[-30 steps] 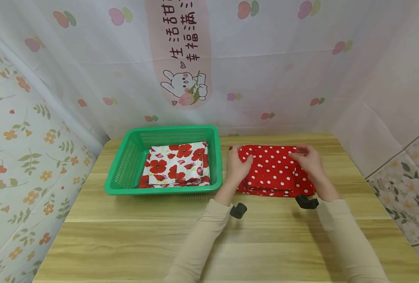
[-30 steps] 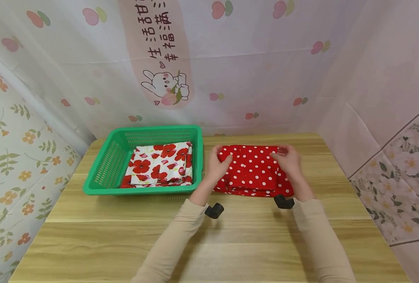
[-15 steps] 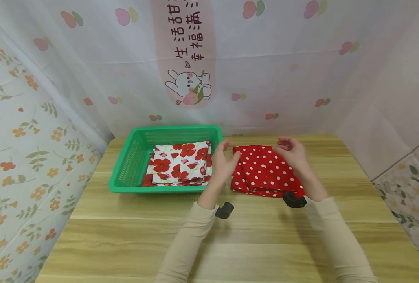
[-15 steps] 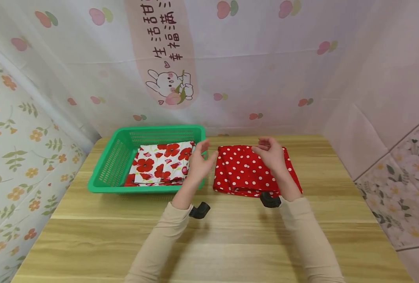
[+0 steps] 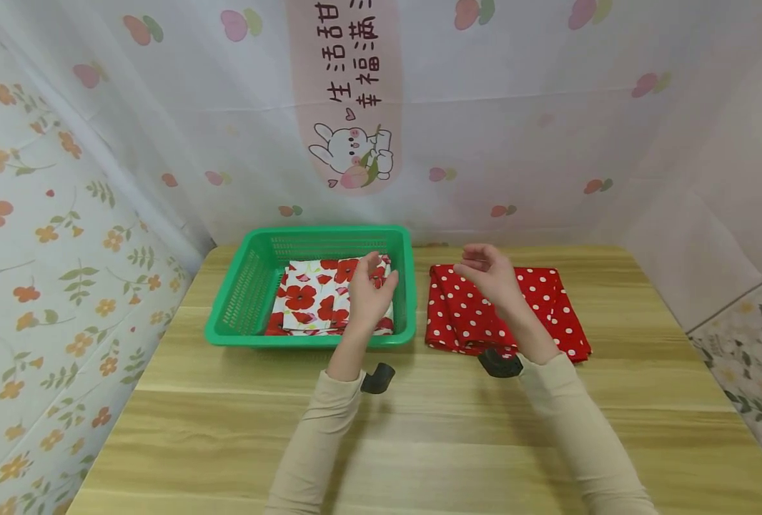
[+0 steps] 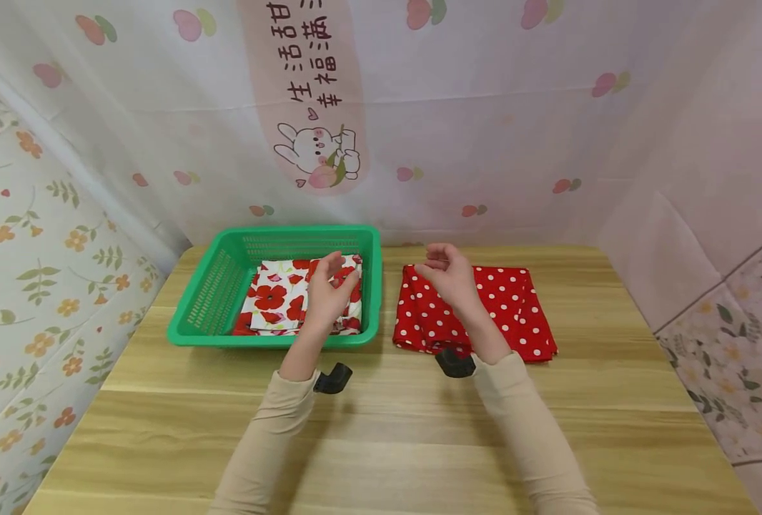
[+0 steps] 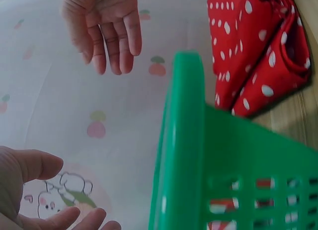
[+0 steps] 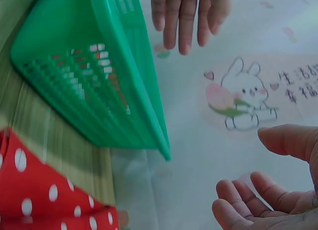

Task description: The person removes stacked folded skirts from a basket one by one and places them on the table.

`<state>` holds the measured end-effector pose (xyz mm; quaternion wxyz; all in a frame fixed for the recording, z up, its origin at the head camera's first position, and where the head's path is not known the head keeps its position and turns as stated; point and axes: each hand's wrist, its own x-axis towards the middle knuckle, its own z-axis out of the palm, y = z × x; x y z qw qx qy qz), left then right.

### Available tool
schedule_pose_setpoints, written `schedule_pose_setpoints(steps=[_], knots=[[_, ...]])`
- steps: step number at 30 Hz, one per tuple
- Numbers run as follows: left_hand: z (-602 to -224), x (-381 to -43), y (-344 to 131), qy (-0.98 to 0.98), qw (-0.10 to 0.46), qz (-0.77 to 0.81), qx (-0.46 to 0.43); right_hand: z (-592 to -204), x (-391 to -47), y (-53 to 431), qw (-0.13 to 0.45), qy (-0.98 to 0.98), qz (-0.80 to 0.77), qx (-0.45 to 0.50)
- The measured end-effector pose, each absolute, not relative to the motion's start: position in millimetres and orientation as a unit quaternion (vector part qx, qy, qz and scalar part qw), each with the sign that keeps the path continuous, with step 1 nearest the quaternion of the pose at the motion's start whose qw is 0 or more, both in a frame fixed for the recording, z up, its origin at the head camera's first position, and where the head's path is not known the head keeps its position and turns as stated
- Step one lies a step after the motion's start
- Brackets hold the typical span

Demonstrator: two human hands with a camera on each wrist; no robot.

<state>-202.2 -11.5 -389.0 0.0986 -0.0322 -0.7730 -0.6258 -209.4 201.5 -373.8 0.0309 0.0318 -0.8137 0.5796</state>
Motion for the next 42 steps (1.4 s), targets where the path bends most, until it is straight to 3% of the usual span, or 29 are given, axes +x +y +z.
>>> schedule_pose_setpoints(steps=[11,25,42], knots=[[-395.1,-200.7,-50.8,-0.779,0.115,-0.617,0.006,-372.1,-215.8,151.2,0.009,-0.794,0.606,0.058],[-405.1,-199.0,-105.3,-0.809,0.123,-0.570,0.067,-378.4,-219.7,98.9,-0.076,-0.805,0.586,0.055],[-401.9,-211.9,-164.5,-0.895,-0.010,-0.428,0.126,-388.1,-241.8,69.0,-0.184,-0.809,0.558,-0.002]])
